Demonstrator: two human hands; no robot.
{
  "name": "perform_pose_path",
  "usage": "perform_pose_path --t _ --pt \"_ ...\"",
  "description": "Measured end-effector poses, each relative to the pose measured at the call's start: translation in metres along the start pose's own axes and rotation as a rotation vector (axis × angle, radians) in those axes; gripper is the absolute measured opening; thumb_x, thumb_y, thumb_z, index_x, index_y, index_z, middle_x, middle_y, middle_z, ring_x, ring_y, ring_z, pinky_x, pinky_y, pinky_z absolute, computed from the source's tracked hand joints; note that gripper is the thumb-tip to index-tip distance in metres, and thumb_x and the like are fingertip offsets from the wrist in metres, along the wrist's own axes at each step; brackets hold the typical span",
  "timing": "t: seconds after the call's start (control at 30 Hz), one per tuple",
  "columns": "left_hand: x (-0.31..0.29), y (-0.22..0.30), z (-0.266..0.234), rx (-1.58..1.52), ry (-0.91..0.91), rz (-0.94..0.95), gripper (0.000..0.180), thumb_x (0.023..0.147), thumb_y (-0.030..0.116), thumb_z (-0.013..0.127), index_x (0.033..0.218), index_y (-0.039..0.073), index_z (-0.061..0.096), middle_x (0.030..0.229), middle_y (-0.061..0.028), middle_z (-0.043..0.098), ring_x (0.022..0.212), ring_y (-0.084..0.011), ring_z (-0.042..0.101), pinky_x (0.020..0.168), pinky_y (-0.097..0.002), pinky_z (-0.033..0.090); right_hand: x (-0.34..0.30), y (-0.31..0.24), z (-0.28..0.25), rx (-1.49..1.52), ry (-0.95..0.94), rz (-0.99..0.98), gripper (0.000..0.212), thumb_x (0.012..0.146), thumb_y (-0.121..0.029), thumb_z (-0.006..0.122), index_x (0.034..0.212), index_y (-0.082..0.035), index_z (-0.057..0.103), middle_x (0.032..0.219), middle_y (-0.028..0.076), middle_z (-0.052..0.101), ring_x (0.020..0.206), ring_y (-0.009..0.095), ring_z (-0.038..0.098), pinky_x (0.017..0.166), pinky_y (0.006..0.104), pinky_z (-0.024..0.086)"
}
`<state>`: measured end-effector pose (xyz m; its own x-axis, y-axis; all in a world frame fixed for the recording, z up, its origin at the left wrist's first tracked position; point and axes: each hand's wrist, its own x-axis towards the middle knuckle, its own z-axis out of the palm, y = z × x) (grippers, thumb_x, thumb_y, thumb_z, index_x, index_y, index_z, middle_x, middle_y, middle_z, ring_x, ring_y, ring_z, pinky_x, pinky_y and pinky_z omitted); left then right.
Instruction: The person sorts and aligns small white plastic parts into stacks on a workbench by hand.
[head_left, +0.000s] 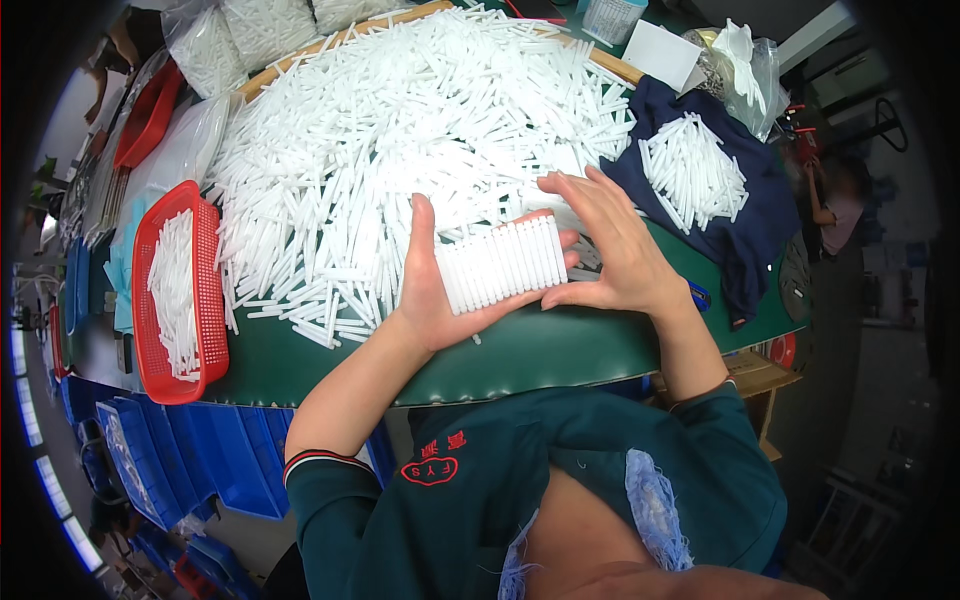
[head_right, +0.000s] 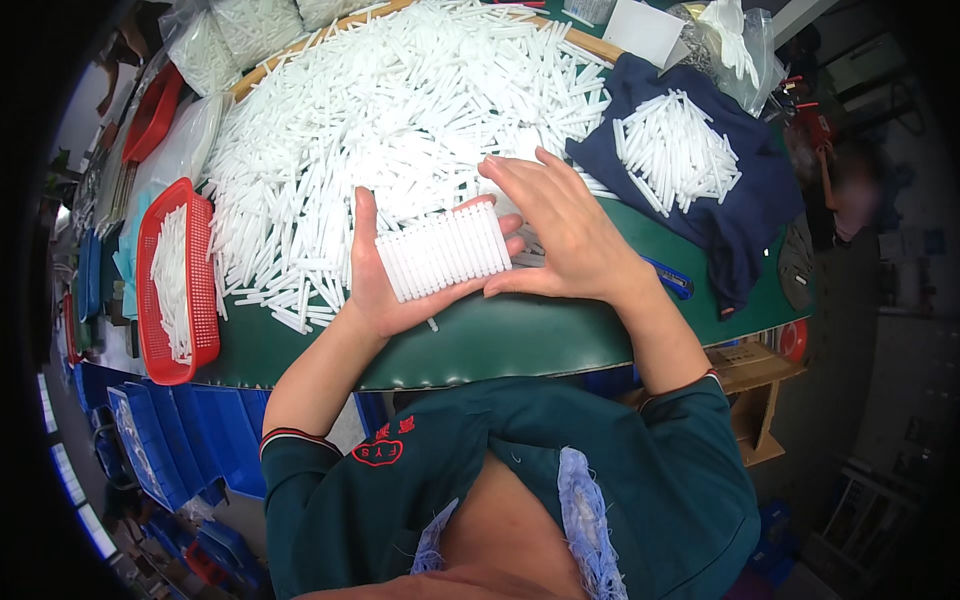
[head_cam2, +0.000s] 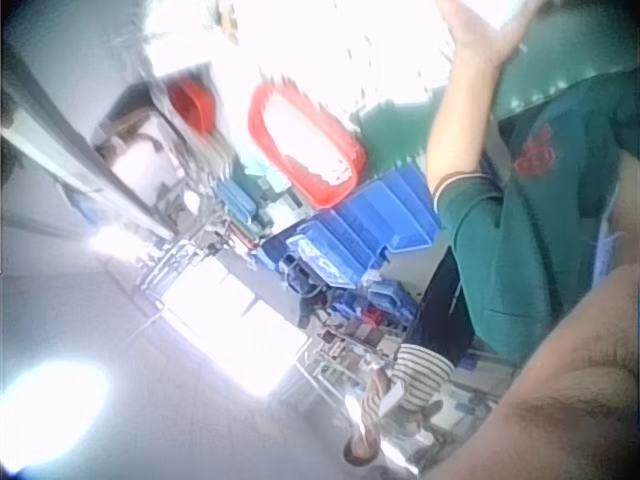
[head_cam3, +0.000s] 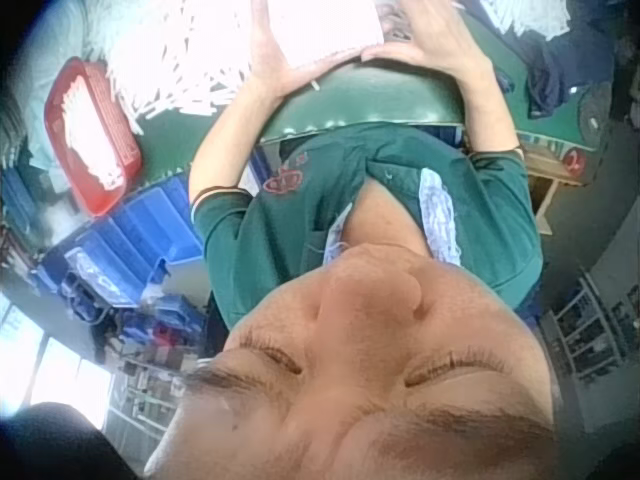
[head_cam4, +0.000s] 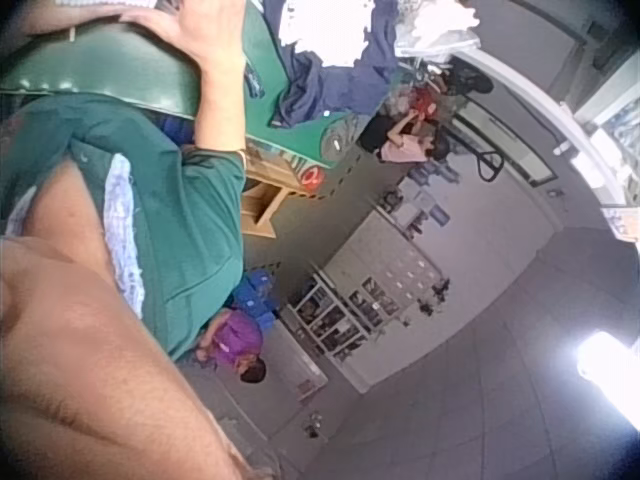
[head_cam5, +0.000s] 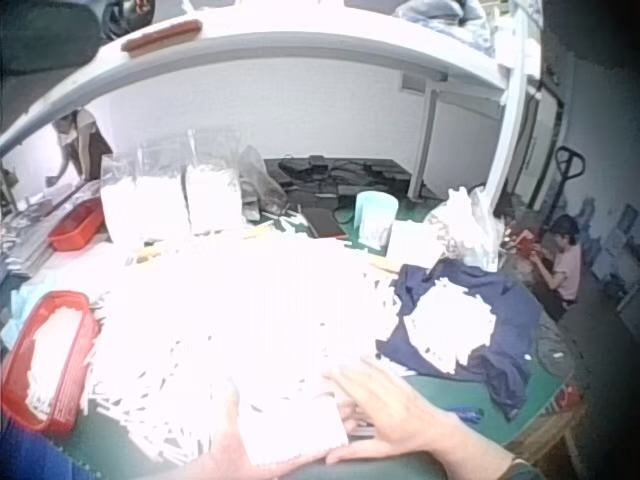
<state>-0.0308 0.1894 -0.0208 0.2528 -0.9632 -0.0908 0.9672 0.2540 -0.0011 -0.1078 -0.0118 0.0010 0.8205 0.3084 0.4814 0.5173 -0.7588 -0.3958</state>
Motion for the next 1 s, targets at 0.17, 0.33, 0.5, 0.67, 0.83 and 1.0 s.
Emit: perform_pose_path --t 0.17,0.33,0.5,0.67,0.83,1.0 --pt "-0.0005 -0.0003 0.0000 0.022 -0.023 0.003 0.121 0.070 0.091 0.027 0.146 -0.003 0.015 0.146 -0.0288 0.025 0.136 -0.0437 0.026 0.112 -0.0520 0.019 -0.0001 -0.0005 -0.0014 -0.015 -0.008 0.015 0.100 0.060 -0.046 0.081 0.138 -0.002 0.036 0.130 0.017 0.051 0.119 0.033 0.050 0.104 0.0537 0.033" --pt "0.0003 -0.0005 -0.0004 0.035 -0.015 0.007 0.120 0.070 0.090 0.026 0.146 -0.001 0.016 0.146 -0.0278 0.026 0.135 -0.0437 0.027 0.112 -0.0522 0.020 0.0004 0.0001 -0.0013 -0.016 -0.015 0.022 0.090 0.062 -0.046 0.080 0.133 -0.004 0.044 0.130 0.016 0.051 0.120 0.032 0.050 0.104 0.0533 0.033" --pt "0.0001 -0.0014 0.0017 0.062 -0.002 0.029 0.117 0.072 0.089 0.026 0.146 -0.001 0.017 0.146 -0.0268 0.028 0.134 -0.0440 0.029 0.111 -0.0525 0.022 0.0014 -0.0021 -0.0033 -0.039 -0.051 0.031 0.081 0.062 -0.046 0.079 0.127 -0.007 0.051 0.130 0.014 0.050 0.119 0.032 0.050 0.105 0.0537 0.033" --pt "0.0013 -0.0015 0.0021 0.060 0.035 0.029 0.116 0.072 0.089 0.026 0.147 0.000 0.017 0.146 -0.0267 0.028 0.133 -0.0444 0.031 0.110 -0.0527 0.024 0.0013 0.0002 -0.0027 -0.029 -0.087 0.062 0.082 0.061 -0.049 0.080 0.126 -0.009 0.052 0.132 0.015 0.049 0.123 0.033 0.047 0.107 0.0541 0.028" --pt "0.0010 -0.0018 0.0025 0.069 0.029 0.028 0.117 0.071 0.089 0.025 0.147 0.000 0.016 0.145 -0.0267 0.028 0.133 -0.0446 0.031 0.110 -0.0527 0.025 0.0016 -0.0014 -0.0036 -0.033 -0.073 0.052 0.080 0.062 -0.047 0.079 0.125 -0.008 0.053 0.132 0.015 0.049 0.121 0.034 0.048 0.106 0.0542 0.030" --pt "0.0010 -0.0017 0.0025 0.097 0.027 0.034 0.118 0.071 0.090 0.025 0.146 0.000 0.017 0.145 -0.0266 0.028 0.133 -0.0446 0.032 0.109 -0.0527 0.025 0.0026 -0.0024 -0.0037 -0.038 -0.065 0.046 0.078 0.063 -0.046 0.079 0.125 -0.008 0.053 0.131 0.014 0.049 0.119 0.033 0.049 0.105 0.0542 0.032"
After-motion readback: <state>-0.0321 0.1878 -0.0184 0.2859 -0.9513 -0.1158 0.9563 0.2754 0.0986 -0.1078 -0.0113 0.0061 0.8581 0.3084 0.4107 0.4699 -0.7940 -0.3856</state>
